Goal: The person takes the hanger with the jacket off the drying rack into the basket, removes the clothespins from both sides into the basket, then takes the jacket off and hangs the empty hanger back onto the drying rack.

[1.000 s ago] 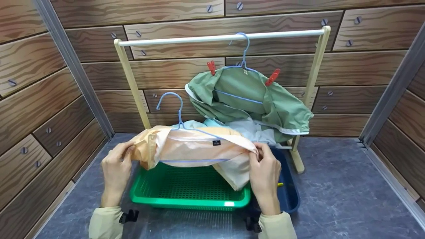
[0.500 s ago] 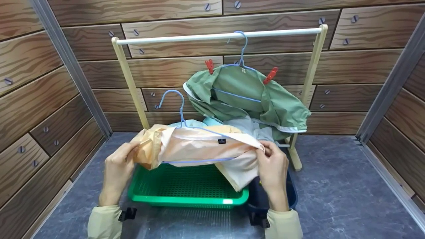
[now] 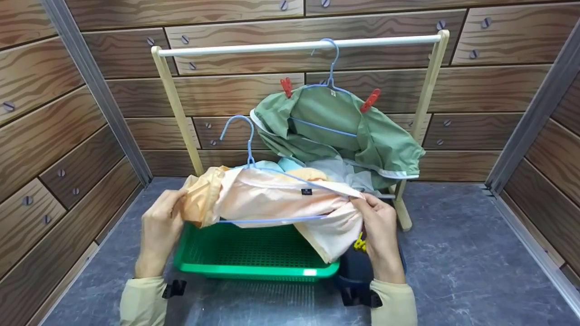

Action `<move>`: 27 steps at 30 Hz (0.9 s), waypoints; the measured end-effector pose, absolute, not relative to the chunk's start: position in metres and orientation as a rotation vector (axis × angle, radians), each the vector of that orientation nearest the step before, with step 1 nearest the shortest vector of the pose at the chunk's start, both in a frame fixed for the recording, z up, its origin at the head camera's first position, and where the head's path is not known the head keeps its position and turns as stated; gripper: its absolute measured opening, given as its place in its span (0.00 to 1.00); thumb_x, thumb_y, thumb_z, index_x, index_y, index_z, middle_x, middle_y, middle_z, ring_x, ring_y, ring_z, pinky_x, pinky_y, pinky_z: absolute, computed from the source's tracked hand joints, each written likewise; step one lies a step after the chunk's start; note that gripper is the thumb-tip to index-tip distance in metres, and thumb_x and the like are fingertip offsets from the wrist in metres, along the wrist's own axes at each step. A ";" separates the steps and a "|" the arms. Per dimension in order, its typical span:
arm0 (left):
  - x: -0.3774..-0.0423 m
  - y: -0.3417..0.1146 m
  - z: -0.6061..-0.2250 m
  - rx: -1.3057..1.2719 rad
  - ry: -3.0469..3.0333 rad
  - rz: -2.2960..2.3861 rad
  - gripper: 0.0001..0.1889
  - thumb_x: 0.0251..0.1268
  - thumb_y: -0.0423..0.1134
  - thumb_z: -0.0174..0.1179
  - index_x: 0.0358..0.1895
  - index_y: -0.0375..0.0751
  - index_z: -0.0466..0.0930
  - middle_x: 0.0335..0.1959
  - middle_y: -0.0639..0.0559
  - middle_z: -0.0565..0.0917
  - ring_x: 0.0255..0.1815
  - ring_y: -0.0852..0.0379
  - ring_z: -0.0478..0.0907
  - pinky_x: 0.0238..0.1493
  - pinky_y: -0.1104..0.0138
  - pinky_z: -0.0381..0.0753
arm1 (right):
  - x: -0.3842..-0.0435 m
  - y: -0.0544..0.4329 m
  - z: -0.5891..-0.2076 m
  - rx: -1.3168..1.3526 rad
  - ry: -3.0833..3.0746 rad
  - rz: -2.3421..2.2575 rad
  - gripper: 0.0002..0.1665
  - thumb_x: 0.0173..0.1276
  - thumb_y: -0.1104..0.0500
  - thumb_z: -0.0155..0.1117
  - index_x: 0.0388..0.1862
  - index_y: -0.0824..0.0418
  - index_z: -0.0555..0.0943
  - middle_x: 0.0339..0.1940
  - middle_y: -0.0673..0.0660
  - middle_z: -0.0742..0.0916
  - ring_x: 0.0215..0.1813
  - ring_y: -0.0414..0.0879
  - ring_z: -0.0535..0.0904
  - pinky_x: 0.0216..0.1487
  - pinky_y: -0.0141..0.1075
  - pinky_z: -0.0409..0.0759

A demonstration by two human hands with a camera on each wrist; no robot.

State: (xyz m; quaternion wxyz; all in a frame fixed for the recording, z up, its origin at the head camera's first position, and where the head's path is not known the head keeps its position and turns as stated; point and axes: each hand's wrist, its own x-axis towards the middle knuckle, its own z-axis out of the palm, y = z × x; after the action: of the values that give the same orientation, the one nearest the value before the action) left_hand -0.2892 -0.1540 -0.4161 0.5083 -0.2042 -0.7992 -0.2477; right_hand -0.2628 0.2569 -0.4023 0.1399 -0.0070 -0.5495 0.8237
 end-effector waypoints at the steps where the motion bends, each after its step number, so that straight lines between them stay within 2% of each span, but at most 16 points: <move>1: -0.289 -0.153 -0.417 -0.486 -1.920 -0.594 0.18 0.50 0.15 0.66 0.44 0.34 0.83 0.48 0.38 0.83 0.43 0.41 0.84 0.37 0.54 0.83 | -0.263 0.258 -0.402 -0.014 -1.566 2.443 0.08 0.71 0.67 0.61 0.37 0.60 0.87 0.32 0.57 0.88 0.32 0.44 0.85 0.31 0.33 0.82; 4: -0.288 -0.151 -0.418 -0.471 -1.906 -0.584 0.18 0.48 0.15 0.66 0.43 0.34 0.83 0.49 0.36 0.83 0.42 0.39 0.84 0.36 0.53 0.83 | -0.263 0.261 -0.404 -0.030 -1.518 2.585 0.12 0.74 0.66 0.56 0.35 0.60 0.87 0.33 0.55 0.87 0.35 0.43 0.84 0.35 0.34 0.82; 7: -0.288 -0.150 -0.418 -0.459 -1.902 -0.578 0.18 0.48 0.16 0.67 0.43 0.35 0.83 0.45 0.40 0.84 0.39 0.42 0.84 0.35 0.54 0.83 | -0.264 0.263 -0.406 -0.047 -1.474 2.676 0.15 0.75 0.66 0.53 0.33 0.62 0.86 0.33 0.55 0.87 0.36 0.43 0.84 0.37 0.34 0.81; 10: -0.287 -0.150 -0.418 -0.450 -1.896 -0.579 0.17 0.49 0.16 0.66 0.43 0.35 0.83 0.41 0.44 0.84 0.37 0.45 0.83 0.33 0.56 0.82 | -0.265 0.263 -0.408 -0.018 -1.542 2.644 0.14 0.76 0.65 0.54 0.36 0.61 0.86 0.33 0.55 0.87 0.35 0.43 0.84 0.35 0.34 0.82; 13: -0.285 -0.150 -0.415 -0.447 -1.873 -0.586 0.17 0.49 0.15 0.63 0.43 0.34 0.82 0.41 0.44 0.84 0.39 0.44 0.83 0.37 0.54 0.82 | -0.265 0.261 -0.409 0.027 -1.784 2.326 0.08 0.73 0.63 0.60 0.40 0.64 0.85 0.32 0.53 0.87 0.33 0.40 0.82 0.32 0.31 0.80; 16: -0.282 -0.150 -0.412 -0.452 -1.845 -0.584 0.18 0.50 0.14 0.60 0.44 0.34 0.82 0.43 0.42 0.84 0.44 0.43 0.83 0.45 0.51 0.81 | -0.265 0.257 -0.409 -0.004 -2.071 1.772 0.08 0.69 0.61 0.65 0.41 0.65 0.85 0.29 0.50 0.86 0.29 0.38 0.78 0.28 0.28 0.75; 20: -0.279 -0.149 -0.408 -0.461 -1.819 -0.590 0.18 0.52 0.14 0.57 0.44 0.34 0.82 0.44 0.42 0.84 0.45 0.43 0.83 0.50 0.51 0.79 | -0.266 0.254 -0.409 -0.096 -2.226 1.301 0.08 0.66 0.62 0.66 0.41 0.63 0.86 0.26 0.50 0.84 0.26 0.39 0.73 0.24 0.28 0.68; 23: -0.280 -0.148 -0.407 -0.471 -1.817 -0.600 0.17 0.54 0.15 0.57 0.44 0.34 0.82 0.46 0.41 0.84 0.47 0.43 0.83 0.52 0.51 0.79 | -0.265 0.255 -0.409 -0.113 -2.227 1.294 0.08 0.66 0.63 0.66 0.41 0.64 0.86 0.25 0.48 0.85 0.23 0.37 0.73 0.21 0.27 0.67; 27: -0.281 -0.149 -0.408 -0.479 -1.814 -0.609 0.18 0.52 0.14 0.58 0.45 0.34 0.82 0.47 0.40 0.84 0.50 0.42 0.82 0.52 0.50 0.79 | -0.264 0.262 -0.409 0.023 -2.143 1.599 0.11 0.68 0.66 0.65 0.44 0.74 0.83 0.26 0.51 0.88 0.24 0.36 0.77 0.23 0.26 0.71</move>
State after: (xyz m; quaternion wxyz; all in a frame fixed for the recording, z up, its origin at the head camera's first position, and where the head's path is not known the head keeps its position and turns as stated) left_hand -0.2811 -0.1493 -0.4078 0.5516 -0.2026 -0.7671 -0.2574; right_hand -0.2640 0.2617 -0.4094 0.2318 0.0084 -0.7797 0.5816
